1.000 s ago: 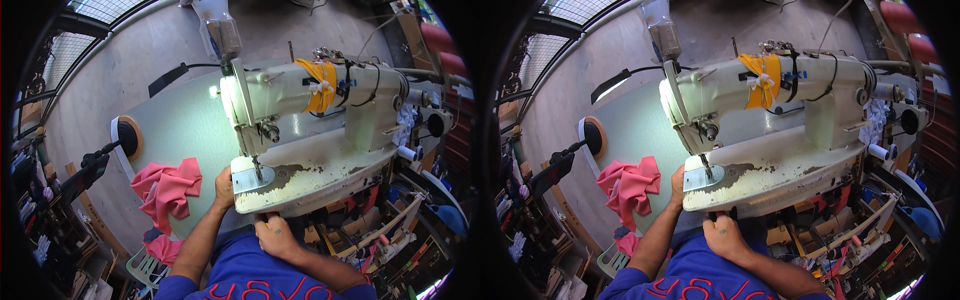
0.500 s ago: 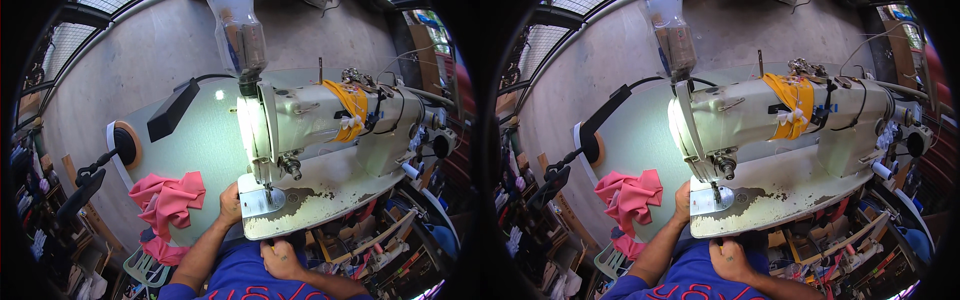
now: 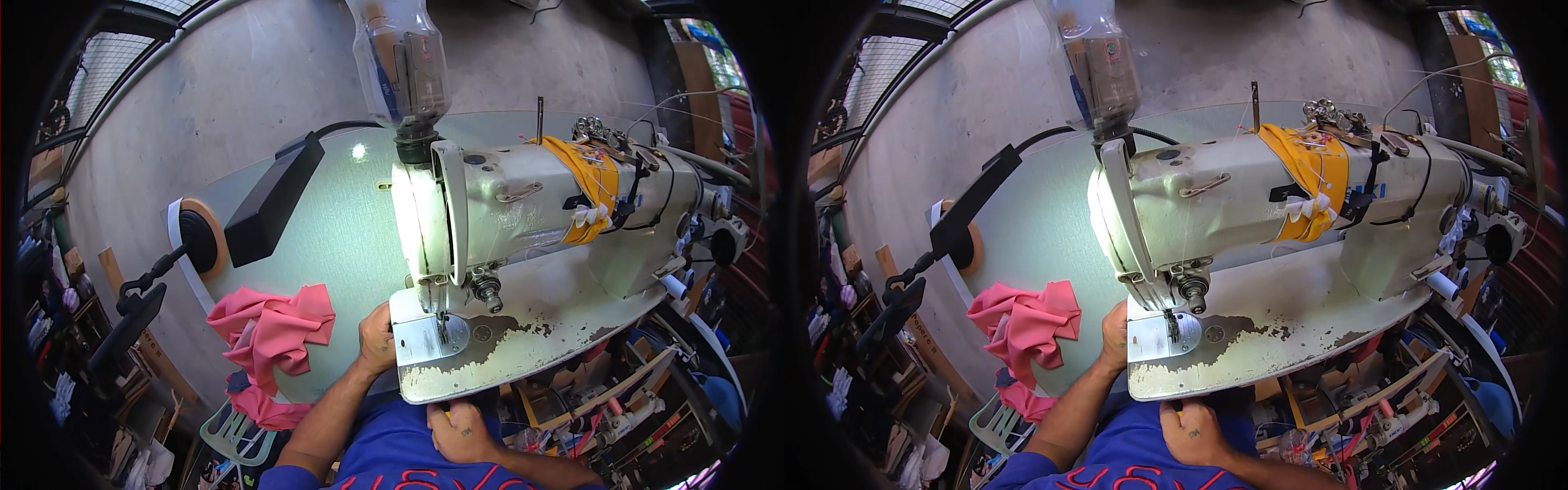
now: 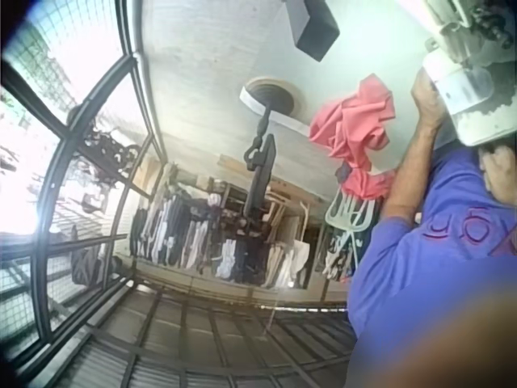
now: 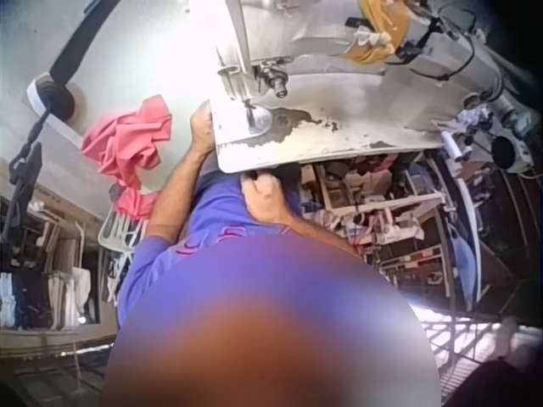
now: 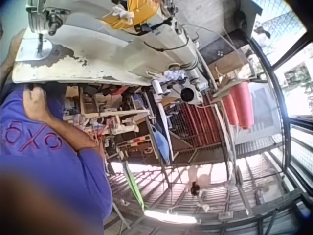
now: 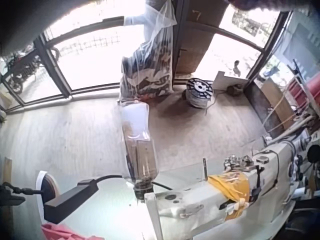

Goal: Repairing or maintaining an industrial sewing machine by removing parts and using a screwdriver.

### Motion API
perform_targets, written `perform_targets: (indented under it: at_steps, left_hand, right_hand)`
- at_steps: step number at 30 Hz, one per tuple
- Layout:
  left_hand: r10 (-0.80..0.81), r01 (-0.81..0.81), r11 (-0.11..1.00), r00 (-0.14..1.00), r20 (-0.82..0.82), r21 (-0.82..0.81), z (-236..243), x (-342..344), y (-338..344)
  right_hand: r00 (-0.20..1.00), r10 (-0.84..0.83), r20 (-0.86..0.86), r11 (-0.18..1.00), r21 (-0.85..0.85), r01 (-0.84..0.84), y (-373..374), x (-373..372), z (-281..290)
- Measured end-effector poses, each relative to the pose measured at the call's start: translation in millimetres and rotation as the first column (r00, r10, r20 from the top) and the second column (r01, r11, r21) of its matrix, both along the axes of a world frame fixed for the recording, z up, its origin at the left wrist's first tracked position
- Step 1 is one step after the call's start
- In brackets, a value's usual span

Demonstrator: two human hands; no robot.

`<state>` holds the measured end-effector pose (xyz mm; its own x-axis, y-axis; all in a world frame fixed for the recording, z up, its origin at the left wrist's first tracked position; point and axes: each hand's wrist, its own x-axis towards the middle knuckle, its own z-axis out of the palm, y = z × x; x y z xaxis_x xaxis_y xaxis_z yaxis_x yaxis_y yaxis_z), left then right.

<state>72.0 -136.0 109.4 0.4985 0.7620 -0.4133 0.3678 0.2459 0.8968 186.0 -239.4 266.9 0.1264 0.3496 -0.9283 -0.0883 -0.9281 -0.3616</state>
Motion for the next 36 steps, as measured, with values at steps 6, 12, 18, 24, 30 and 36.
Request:
perform_targets:
  at_steps: [6,12,18,24,30,36]
  left_hand:
    - [-0.004,0.004,1.0,1.0,-0.002,0.028,-1,0,0]
    - [-0.006,0.006,1.0,1.0,0.012,0.017,0,1,1]
    - [-0.005,0.005,1.0,1.0,0.013,0.009,1,3,2]
    - [-0.012,0.012,1.0,1.0,0.023,0.028,2,2,3]
    - [-0.01,0.009,0.999,1.0,0.017,0.046,-2,1,1]
    - [-0.016,0.016,1.0,1.0,0.0,-0.009,-4,-2,-1]
  right_hand:
    - [1.0,0.01,-0.017,0.999,-0.043,-0.011,0,2,1]
    - [0.999,0.03,0.017,0.998,-0.053,-0.029,8,4,6]
    - [0.996,0.072,0.051,0.996,-0.056,-0.069,21,8,13]
    - [0.996,0.075,0.038,0.996,-0.042,-0.073,21,10,13]
    - [0.998,0.055,0.01,0.996,-0.075,-0.054,18,8,11]
    - [1.0,0.024,-0.015,0.998,-0.051,-0.025,11,6,7]
